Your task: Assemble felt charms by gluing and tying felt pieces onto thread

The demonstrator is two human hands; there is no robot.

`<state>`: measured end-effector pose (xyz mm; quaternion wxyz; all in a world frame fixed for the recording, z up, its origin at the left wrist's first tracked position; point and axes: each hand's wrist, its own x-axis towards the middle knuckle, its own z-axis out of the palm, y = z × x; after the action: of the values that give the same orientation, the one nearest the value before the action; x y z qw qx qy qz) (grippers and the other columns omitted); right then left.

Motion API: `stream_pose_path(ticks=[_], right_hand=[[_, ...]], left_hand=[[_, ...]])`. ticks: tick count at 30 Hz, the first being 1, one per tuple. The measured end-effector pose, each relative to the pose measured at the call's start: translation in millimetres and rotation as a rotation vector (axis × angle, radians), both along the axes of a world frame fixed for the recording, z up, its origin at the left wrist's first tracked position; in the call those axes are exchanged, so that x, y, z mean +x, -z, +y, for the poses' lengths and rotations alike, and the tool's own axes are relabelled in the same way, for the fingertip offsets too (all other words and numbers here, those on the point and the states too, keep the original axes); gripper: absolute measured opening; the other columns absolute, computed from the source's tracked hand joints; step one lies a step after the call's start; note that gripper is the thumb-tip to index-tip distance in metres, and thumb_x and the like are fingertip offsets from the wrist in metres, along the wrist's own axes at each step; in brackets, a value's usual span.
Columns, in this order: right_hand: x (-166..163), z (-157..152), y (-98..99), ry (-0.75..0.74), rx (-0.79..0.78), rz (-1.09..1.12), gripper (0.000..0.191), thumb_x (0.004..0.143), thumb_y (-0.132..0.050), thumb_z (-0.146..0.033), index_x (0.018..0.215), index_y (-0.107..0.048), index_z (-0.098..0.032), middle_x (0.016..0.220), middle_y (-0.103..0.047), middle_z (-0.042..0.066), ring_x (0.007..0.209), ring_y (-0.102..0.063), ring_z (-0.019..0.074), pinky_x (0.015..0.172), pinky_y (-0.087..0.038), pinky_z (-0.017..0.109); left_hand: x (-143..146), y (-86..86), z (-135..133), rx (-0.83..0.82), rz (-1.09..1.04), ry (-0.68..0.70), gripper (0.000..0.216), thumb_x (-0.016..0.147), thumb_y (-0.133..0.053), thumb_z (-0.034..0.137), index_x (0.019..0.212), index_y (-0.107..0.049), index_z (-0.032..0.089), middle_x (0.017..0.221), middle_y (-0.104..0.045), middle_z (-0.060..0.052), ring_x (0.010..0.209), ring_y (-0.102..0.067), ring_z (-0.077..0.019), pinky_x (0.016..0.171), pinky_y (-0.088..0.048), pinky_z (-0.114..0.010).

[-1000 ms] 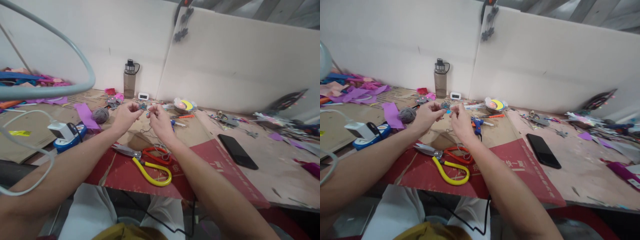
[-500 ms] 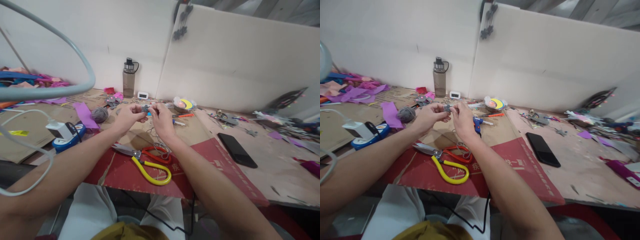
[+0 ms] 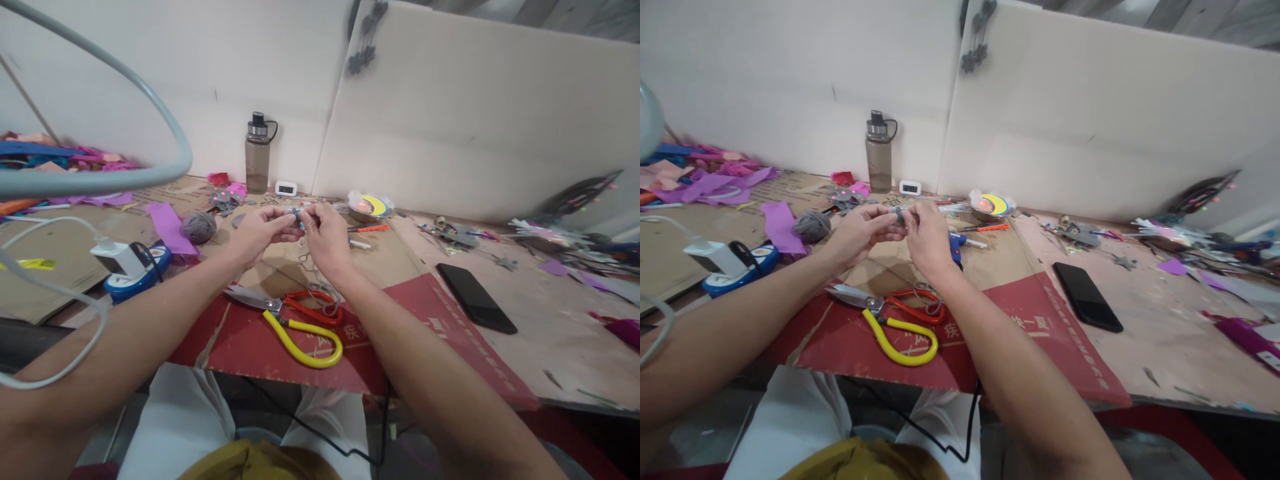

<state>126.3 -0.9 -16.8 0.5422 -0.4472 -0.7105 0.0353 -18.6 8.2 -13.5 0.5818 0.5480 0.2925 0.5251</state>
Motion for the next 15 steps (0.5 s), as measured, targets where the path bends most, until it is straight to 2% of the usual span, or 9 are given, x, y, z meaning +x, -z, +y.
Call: stream_pose_path(ticks=[8, 15], right_hand=[[-1.9, -1.1, -0.6, 0.031, -0.050, -0.015, 0.019, 0.087, -0.049, -0.026, 0.069, -0.048, -0.021, 0.073, -0.053, 0.002, 0.073, -0.046, 0.0166, 0.071, -0.035, 0.031], [-0.4, -1.8, -2.1, 0.035, -0.064, -0.008, 0.019, 0.087, -0.050, -0.027, 0.069, -0.050, -0.021, 0.073, -0.054, 0.002, 0.073, -0.048, 0.0170, 0.072, -0.036, 0.031]], left_hand=[[-1.7, 2.7, 3.0, 0.055, 0.066, -0.078, 0.021, 0.069, -0.076, 0.024, 0.079, -0.062, 0.013, 0.075, -0.067, -0.003, 0.067, -0.070, -0.0152, 0.054, -0.052, -0.020], [-2.3, 3.3, 3.6, 0.086, 0.076, -0.056, 0.025, 0.067, -0.076, 0.023, 0.086, -0.063, 0.013, 0.081, -0.071, -0.005, 0.074, -0.071, -0.0174, 0.067, -0.057, -0.028]])
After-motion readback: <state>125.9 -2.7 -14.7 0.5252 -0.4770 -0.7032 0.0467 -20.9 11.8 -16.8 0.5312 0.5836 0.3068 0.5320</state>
